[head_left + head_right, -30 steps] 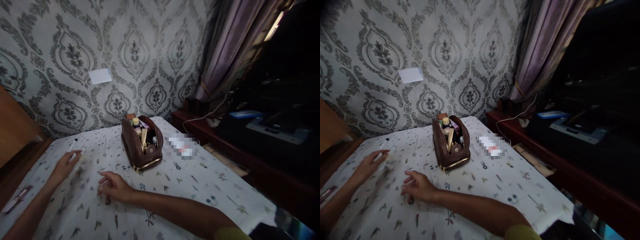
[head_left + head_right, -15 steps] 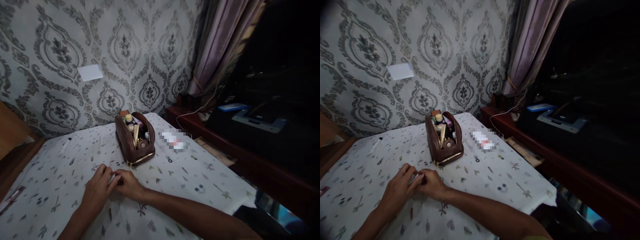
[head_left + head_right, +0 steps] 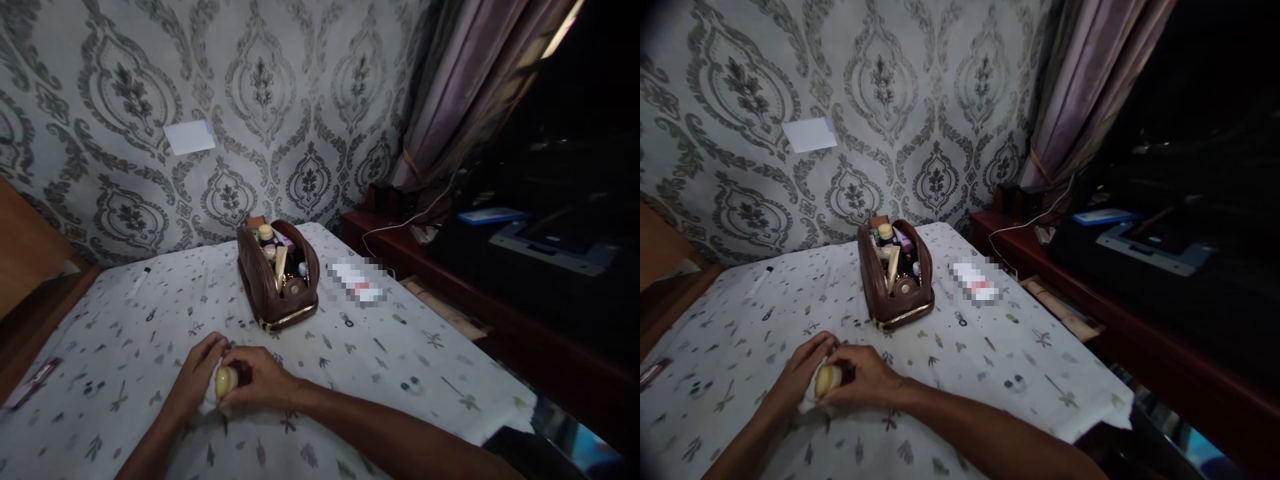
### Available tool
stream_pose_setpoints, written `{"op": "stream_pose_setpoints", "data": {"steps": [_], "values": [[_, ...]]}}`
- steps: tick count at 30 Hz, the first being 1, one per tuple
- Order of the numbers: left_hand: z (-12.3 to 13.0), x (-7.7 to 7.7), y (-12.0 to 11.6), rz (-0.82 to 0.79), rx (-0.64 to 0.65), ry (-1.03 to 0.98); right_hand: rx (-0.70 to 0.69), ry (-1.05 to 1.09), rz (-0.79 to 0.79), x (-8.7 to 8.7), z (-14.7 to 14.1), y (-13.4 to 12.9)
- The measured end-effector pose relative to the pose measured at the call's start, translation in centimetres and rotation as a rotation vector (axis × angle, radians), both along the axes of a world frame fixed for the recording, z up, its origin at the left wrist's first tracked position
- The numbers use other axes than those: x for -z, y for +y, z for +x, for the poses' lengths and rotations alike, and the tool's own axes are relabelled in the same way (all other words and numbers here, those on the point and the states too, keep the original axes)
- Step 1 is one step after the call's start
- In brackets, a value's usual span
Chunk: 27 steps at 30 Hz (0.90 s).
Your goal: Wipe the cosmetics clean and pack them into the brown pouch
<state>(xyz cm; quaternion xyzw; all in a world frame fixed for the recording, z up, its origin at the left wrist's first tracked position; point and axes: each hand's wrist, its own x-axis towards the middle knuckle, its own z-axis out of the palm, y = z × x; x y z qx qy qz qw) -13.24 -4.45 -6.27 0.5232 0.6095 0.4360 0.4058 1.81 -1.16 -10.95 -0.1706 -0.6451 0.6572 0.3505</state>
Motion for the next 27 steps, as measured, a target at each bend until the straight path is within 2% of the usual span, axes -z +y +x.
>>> {"op": "stream_pose_setpoints", "data": {"steps": [3, 7, 9, 12, 15, 19, 21, 24, 27], "values": [[0.5, 0.3, -0.3, -0.021, -0.094, -0.193, -0.027, 0.040, -0.171, -0.4, -0.1, -0.1], [1.3, 1.0, -0.7, -0.028, -0.139, -0.385, 0.046, 0.026, -0.192, -1.0, -0.3, -0.1], [1.5, 1.2, -1.0, -0.034, -0.157, -0.402, 0.089, 0.010, -0.172, -1.1, -0.3, -0.2], [1.7, 0.9, -1.4, 0.003, -0.132, -0.242, 0.168, -0.009, -0.128, -1.2, -0.2, -0.4], [1.8, 0.4, -1.7, 0.098, -0.045, -0.010, 0.230, -0.042, -0.045, -1.1, -0.1, -0.4], [2.0, 0.3, -2.1, 0.181, 0.042, 0.219, 0.411, -0.130, 0.282, -0.8, 0.1, -0.2], [2.0, 0.3, -2.3, 0.185, 0.074, 0.313, 0.442, -0.151, 0.392, -0.8, 0.2, -0.1], [2.1, 0.5, -2.6, 0.163, 0.104, 0.362, 0.390, -0.152, 0.406, -0.8, 0.2, -0.2], [1.8, 0.6, -2.6, 0.179, 0.047, 0.321, 0.302, -0.130, 0.292, -0.9, 0.3, -0.3]]}}
